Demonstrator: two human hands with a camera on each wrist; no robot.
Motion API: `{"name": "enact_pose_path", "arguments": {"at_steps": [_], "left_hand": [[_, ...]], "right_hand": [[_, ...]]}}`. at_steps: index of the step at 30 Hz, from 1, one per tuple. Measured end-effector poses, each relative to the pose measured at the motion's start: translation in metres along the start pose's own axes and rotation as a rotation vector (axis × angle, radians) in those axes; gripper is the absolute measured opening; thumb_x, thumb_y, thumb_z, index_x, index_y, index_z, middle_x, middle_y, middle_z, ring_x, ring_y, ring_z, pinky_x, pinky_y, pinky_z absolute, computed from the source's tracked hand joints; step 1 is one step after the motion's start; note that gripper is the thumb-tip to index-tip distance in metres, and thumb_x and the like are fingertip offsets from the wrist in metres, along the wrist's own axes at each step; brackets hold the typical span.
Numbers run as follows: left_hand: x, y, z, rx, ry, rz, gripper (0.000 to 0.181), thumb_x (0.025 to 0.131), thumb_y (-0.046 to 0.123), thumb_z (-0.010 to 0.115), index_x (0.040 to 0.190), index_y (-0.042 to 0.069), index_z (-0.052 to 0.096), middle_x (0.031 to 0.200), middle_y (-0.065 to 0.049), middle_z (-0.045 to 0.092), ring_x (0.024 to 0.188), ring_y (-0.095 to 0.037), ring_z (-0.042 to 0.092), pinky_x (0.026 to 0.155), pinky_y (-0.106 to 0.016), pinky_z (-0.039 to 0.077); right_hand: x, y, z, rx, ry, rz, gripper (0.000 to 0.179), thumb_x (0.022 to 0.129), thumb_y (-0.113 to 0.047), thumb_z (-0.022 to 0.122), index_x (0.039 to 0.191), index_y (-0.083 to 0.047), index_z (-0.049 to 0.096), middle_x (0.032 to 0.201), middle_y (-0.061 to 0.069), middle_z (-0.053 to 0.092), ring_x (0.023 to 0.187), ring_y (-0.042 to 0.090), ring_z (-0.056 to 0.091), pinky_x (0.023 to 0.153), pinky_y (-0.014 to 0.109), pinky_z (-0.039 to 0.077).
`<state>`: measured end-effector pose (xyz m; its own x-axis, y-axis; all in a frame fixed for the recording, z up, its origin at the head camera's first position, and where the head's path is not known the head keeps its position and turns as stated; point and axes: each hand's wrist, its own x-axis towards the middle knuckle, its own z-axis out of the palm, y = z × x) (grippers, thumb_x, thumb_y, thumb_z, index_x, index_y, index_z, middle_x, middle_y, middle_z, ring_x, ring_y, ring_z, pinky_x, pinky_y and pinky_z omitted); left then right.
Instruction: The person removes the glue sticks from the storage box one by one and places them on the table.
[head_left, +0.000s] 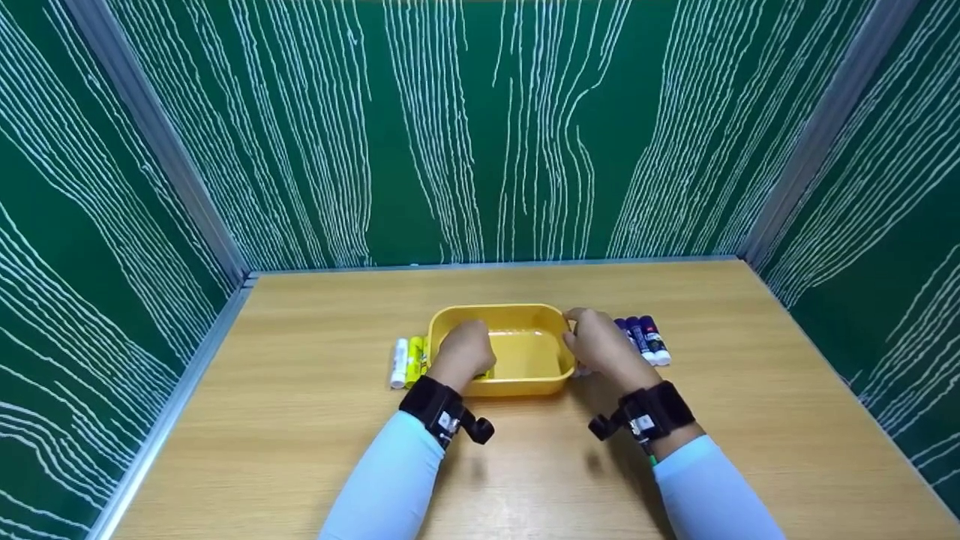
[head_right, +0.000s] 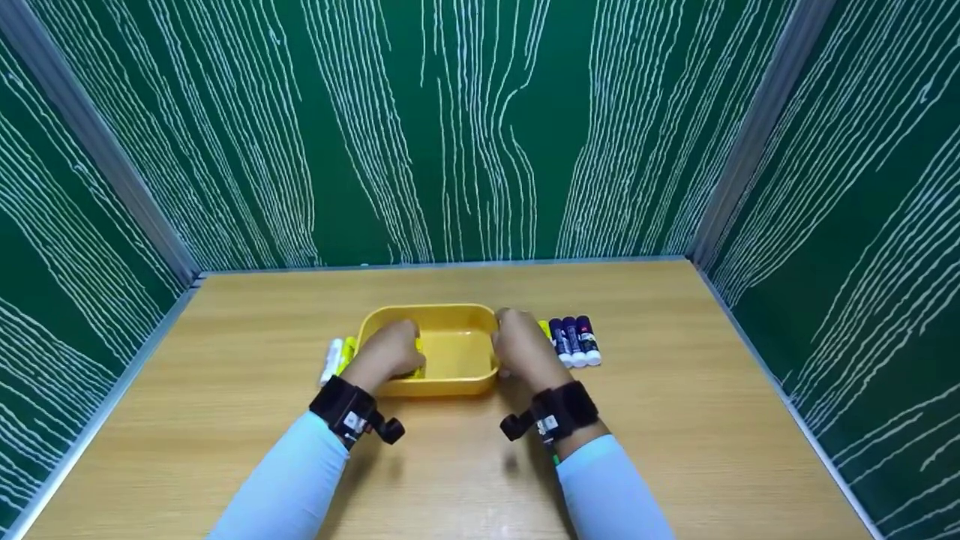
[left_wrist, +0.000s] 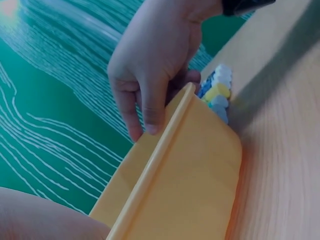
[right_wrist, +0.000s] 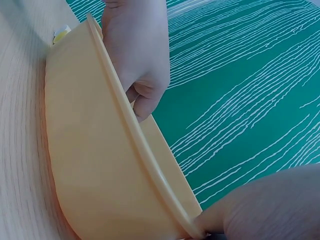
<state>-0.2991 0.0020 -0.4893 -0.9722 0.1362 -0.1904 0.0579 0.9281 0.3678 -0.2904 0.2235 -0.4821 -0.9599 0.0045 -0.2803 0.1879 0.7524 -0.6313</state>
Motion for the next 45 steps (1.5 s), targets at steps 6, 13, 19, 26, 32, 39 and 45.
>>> {"name": "enact_pose_path", "arguments": {"at_steps": [6, 13, 19, 26, 32, 39, 45], "left_hand": [[-0.004, -0.005, -0.008, -0.149, 0.043, -0.034, 0.029, 0.084, 0.005, 0.063, 0.112, 0.010, 0.058, 0.097, -0.004, 0.059, 0.079, -0.021, 0.055, 0.067, -0.031, 0.047], [-0.011, -0.014, -0.025, -0.205, 0.129, -0.005, 0.055, 0.085, 0.020, 0.064, 0.137, 0.015, 0.047, 0.123, -0.005, 0.056, 0.093, -0.018, 0.053, 0.087, -0.036, 0.047], [-0.019, -0.024, -0.034, -0.225, 0.180, 0.064, 0.052, 0.087, 0.028, 0.066, 0.135, 0.017, 0.048, 0.113, -0.005, 0.057, 0.088, -0.020, 0.054, 0.079, -0.036, 0.050], [-0.028, -0.033, -0.043, -0.268, 0.205, 0.036, 0.051, 0.088, 0.033, 0.066, 0.134, 0.023, 0.047, 0.109, -0.002, 0.054, 0.088, -0.020, 0.054, 0.078, -0.033, 0.051], [-0.031, -0.047, -0.059, -0.356, 0.231, 0.000, 0.051, 0.089, 0.029, 0.065, 0.136, 0.024, 0.047, 0.114, -0.001, 0.054, 0.089, -0.020, 0.055, 0.074, -0.033, 0.053], [-0.032, -0.075, -0.076, -0.375, 0.291, -0.054, 0.049, 0.089, 0.029, 0.061, 0.136, 0.021, 0.047, 0.121, -0.005, 0.056, 0.093, -0.021, 0.055, 0.080, -0.037, 0.052], [-0.030, -0.102, -0.080, -0.374, 0.227, -0.122, 0.053, 0.091, 0.026, 0.058, 0.141, 0.016, 0.042, 0.135, -0.012, 0.049, 0.113, -0.028, 0.051, 0.094, -0.047, 0.045]], "right_hand": [[0.000, 0.000, 0.001, -0.010, 0.010, -0.024, 0.047, 0.098, -0.020, 0.050, 0.143, -0.014, 0.038, 0.097, 0.015, 0.059, 0.059, 0.024, 0.061, 0.054, 0.037, 0.055], [-0.001, 0.003, 0.000, -0.067, 0.054, -0.125, 0.047, 0.096, -0.017, 0.052, 0.141, -0.008, 0.041, 0.081, 0.013, 0.061, 0.051, 0.022, 0.060, 0.045, 0.034, 0.052], [-0.003, 0.003, 0.001, -0.039, 0.041, -0.094, 0.049, 0.096, -0.017, 0.051, 0.143, -0.009, 0.038, 0.086, 0.014, 0.060, 0.055, 0.023, 0.061, 0.052, 0.039, 0.055], [-0.003, 0.001, 0.000, 0.009, 0.022, -0.060, 0.050, 0.096, -0.016, 0.051, 0.144, -0.011, 0.037, 0.093, 0.016, 0.060, 0.060, 0.025, 0.063, 0.055, 0.038, 0.056], [-0.001, 0.000, -0.002, 0.039, 0.012, -0.019, 0.050, 0.097, -0.017, 0.052, 0.144, -0.015, 0.037, 0.100, 0.016, 0.060, 0.062, 0.026, 0.063, 0.056, 0.038, 0.056], [-0.001, 0.001, -0.003, -0.022, 0.015, -0.049, 0.048, 0.098, -0.019, 0.051, 0.144, -0.014, 0.038, 0.088, 0.015, 0.060, 0.057, 0.024, 0.061, 0.049, 0.033, 0.053], [-0.003, 0.002, -0.002, -0.025, 0.011, -0.042, 0.047, 0.098, -0.021, 0.050, 0.143, -0.014, 0.038, 0.090, 0.014, 0.060, 0.061, 0.024, 0.062, 0.053, 0.035, 0.055]]}}
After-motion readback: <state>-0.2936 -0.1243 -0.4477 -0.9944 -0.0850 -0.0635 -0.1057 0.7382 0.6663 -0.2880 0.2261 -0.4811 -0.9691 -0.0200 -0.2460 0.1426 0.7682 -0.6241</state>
